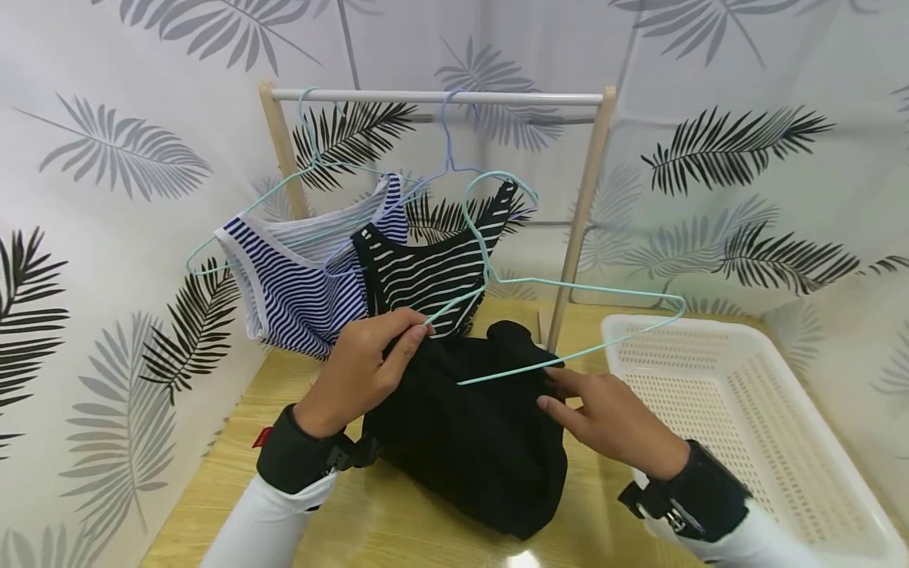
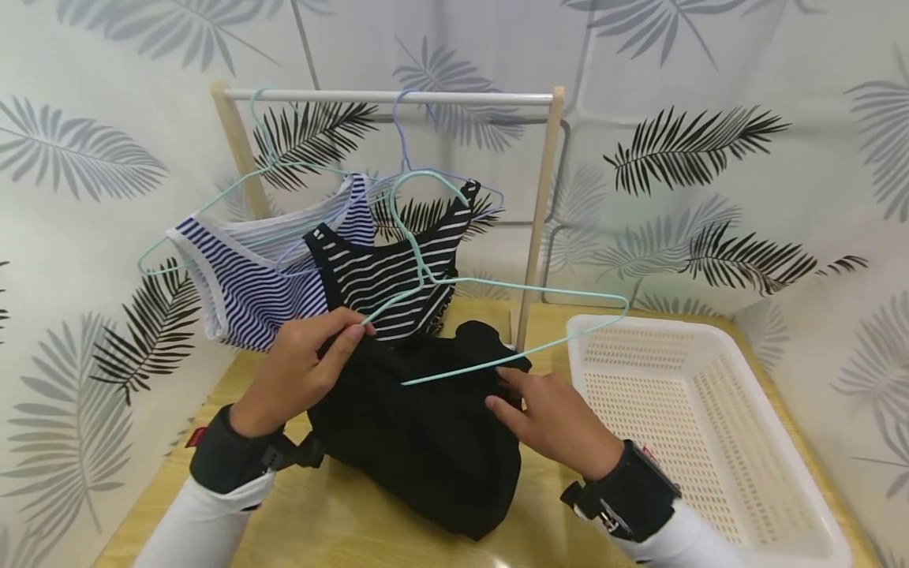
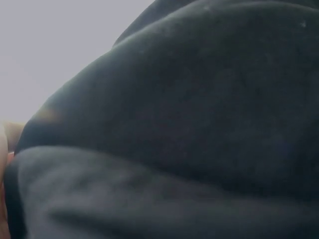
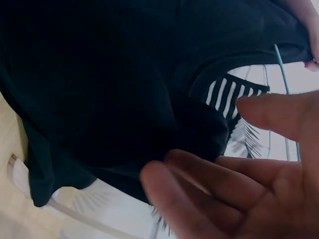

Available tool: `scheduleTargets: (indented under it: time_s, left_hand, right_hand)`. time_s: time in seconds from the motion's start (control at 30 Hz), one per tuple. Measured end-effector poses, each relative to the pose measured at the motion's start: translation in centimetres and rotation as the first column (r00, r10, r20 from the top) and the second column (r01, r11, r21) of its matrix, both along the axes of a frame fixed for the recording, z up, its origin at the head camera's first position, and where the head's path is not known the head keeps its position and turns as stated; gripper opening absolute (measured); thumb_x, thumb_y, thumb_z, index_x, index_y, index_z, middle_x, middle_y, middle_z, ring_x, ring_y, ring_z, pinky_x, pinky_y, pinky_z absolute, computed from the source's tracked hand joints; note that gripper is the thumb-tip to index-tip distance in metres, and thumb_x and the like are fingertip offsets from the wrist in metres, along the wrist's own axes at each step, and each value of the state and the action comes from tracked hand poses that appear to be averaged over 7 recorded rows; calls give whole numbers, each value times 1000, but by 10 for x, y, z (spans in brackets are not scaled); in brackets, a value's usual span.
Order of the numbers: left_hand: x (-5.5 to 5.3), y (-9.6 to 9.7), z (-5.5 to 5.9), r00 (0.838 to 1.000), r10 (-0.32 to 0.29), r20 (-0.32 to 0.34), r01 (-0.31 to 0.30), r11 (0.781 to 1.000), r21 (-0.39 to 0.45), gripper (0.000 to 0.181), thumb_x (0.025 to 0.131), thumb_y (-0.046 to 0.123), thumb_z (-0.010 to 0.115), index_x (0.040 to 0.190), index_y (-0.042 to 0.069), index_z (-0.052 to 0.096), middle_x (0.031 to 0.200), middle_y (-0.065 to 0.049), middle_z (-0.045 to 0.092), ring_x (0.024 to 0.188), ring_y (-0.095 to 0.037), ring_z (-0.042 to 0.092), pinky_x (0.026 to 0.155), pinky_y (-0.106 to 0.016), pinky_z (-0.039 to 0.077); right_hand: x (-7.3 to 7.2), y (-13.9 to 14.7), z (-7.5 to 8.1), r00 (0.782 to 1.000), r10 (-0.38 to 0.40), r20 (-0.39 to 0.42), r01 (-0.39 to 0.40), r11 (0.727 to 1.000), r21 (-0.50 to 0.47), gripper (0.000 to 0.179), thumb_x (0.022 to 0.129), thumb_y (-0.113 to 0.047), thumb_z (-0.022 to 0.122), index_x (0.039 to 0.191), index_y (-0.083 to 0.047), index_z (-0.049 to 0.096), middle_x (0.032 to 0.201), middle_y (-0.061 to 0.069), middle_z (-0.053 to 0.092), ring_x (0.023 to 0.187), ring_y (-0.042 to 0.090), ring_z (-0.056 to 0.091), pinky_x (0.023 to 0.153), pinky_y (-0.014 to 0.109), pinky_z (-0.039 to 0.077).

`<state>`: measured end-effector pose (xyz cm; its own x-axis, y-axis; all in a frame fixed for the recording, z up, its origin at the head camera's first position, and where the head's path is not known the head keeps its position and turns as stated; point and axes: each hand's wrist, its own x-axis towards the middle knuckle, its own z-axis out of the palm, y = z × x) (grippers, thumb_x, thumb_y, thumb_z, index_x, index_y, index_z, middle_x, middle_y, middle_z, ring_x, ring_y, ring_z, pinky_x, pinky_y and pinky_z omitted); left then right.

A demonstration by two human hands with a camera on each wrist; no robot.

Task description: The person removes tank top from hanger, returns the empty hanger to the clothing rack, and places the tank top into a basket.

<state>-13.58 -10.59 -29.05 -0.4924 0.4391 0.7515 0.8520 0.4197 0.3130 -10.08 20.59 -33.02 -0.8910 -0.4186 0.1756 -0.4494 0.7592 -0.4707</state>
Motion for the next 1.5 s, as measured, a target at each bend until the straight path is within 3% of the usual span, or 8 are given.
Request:
scheduleTargets:
  time_s: [0.17, 0.37, 0.63, 0.83, 1.03, 1.23, 1.4, 1.5]
  left_hand:
    - [2, 0, -3, 1000, -6, 13, 6, 1000, -23, 9, 95, 3, 59, 94, 4, 67, 85, -2, 67, 72, -8, 56, 70, -27, 51]
    - [3, -4, -5, 1000, -8, 24, 10, 998, -62, 9, 95, 6, 59, 94, 5, 67, 81, 0, 64, 69, -8, 52, 66, -24, 49]
    - [-1, -11, -6, 1000, 4, 30, -1, 997, -82, 9, 97, 9, 57, 93, 8, 66, 76, 4, 57, 66, -8, 47, 61, -23, 43]
    - [-2, -13, -9, 999, 20, 47, -15, 994, -106, 10, 98, 11, 56, 94, 9, 65, 75, 5, 56, 66, -7, 48, 61, -23, 44]
    - [0, -12, -11, 996, -19, 85, 28, 994, -109, 12, 99, 13, 55, 97, 10, 66, 83, 6, 63, 71, -5, 53, 66, -24, 47]
    - [7, -8, -10, 992, -50, 113, 66, 988, -142, 14, 100, 18, 53, 108, 11, 63, 73, 8, 56, 64, -4, 50, 61, -21, 44]
    - [12, -5, -7, 991, -49, 121, 70, 982, -177, 20, 99, 22, 55, 117, 14, 57, 65, 9, 43, 52, -3, 38, 49, -19, 33]
    - [13, -4, -6, 986, -83, 145, 108, 978, -179, 22, 97, 20, 53, 118, 14, 55, 69, 10, 48, 52, -2, 38, 49, -19, 33]
  right_hand:
    - [2, -8, -11, 995, 21, 101, -28, 997, 71, 65, 97, -44, 54, 137, 6, 46, 102, 13, 70, 86, 21, 66, 76, 39, 51]
    - [8, -6, -15, 982, 10, 187, -19, 999, 44, 96, 95, -52, 53, 153, -1, -4, 132, 28, 53, 114, 43, 57, 94, 55, 43]
    - [2, 25, -7, 973, -146, 180, 149, 989, 0, 116, 88, -58, 60, 149, -3, -21, 143, 33, 36, 118, 48, 51, 90, 56, 45]
    - [2, 62, 14, 944, -288, 159, 301, 951, -69, 125, 84, -53, 68, 144, -12, -33, 151, 33, 18, 130, 52, 35, 90, 64, 40]
    - [3, 62, 31, 950, -302, -78, 286, 942, -173, 113, 80, -44, 77, 156, -21, -3, 150, 23, 34, 130, 49, 37, 91, 67, 34]
    - [10, 45, 36, 931, -179, -319, 145, 981, -128, 67, 79, -32, 80, 136, -14, 51, 108, 5, 69, 100, 27, 65, 76, 46, 48]
    - [12, 35, 33, 889, -68, -452, 45, 997, -61, 54, 75, -27, 83, 123, -12, 62, 102, 0, 70, 82, 12, 66, 65, 34, 50]
    - [12, 31, 31, 905, -58, -422, 19, 995, -96, 52, 76, -23, 82, 123, -14, 61, 101, -2, 68, 71, 5, 61, 60, 27, 48]
